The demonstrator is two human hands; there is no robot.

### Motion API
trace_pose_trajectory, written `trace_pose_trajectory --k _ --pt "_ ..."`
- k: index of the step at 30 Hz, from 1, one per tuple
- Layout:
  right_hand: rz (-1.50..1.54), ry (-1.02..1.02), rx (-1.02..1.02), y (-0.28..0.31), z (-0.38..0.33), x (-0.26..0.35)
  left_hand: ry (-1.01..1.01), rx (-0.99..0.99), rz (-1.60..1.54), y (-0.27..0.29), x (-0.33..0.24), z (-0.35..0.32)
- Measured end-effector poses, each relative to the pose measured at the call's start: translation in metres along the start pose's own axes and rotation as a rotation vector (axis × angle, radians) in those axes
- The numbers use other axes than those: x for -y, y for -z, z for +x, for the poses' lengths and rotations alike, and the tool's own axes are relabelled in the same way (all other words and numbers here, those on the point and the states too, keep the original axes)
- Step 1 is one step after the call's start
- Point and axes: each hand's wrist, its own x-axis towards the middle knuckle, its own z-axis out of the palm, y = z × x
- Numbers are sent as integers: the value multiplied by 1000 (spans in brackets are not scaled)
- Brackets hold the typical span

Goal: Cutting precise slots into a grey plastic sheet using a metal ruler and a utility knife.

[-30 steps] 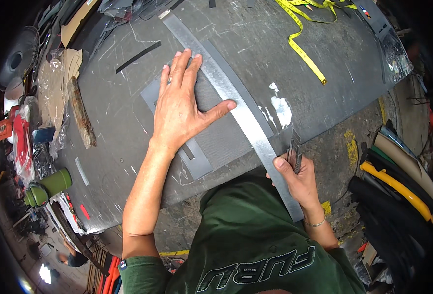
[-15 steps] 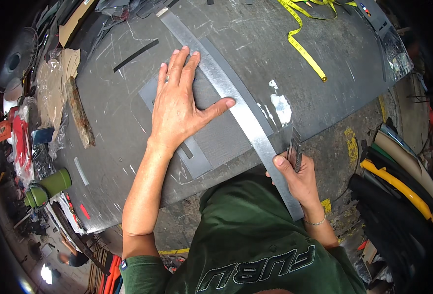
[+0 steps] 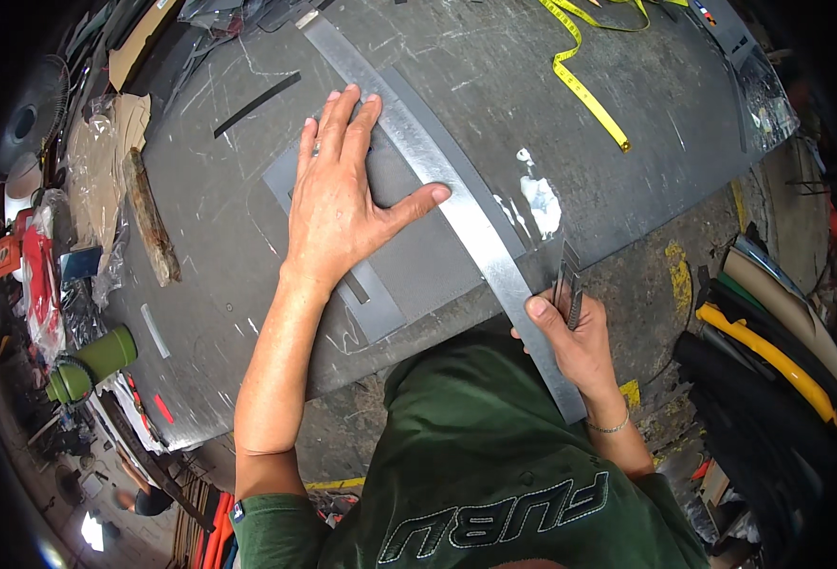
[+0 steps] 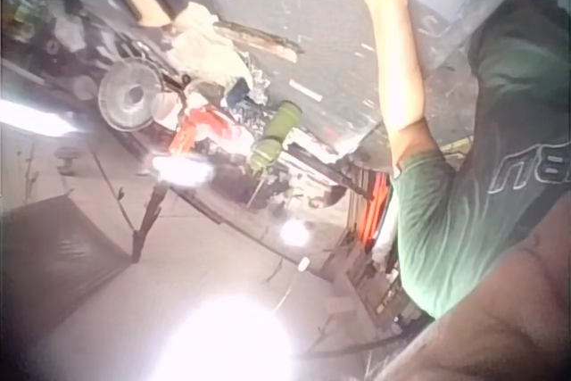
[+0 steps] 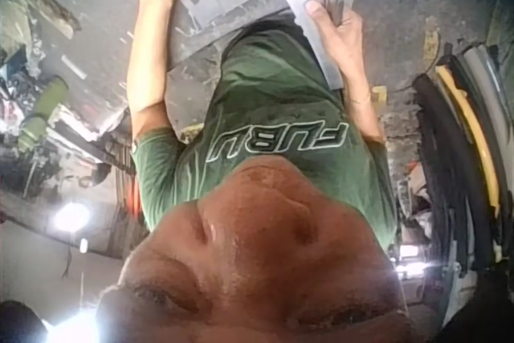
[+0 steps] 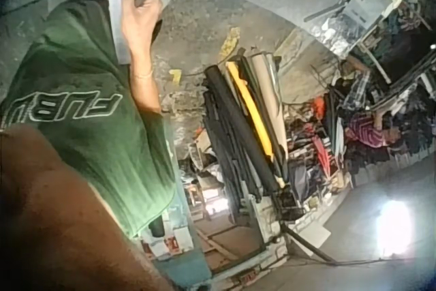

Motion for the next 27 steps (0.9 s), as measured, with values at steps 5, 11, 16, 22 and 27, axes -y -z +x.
trace_pose_trajectory --k 5,11,16,22,27 --pt "6 -2 9 1 1 -2 -4 -4 -2 -1 -1 1" --pt "2 -1 14 2 1 -3 -8 -6 13 0 0 1" --pt "17 16 13 0 2 -2 -14 -20 23 -3 2 1" --pt "10 42 27 2 4 -7 -17 -22 33 -6 4 0" --pt "26 63 38 2 5 -9 -22 -22 38 -5 5 0"
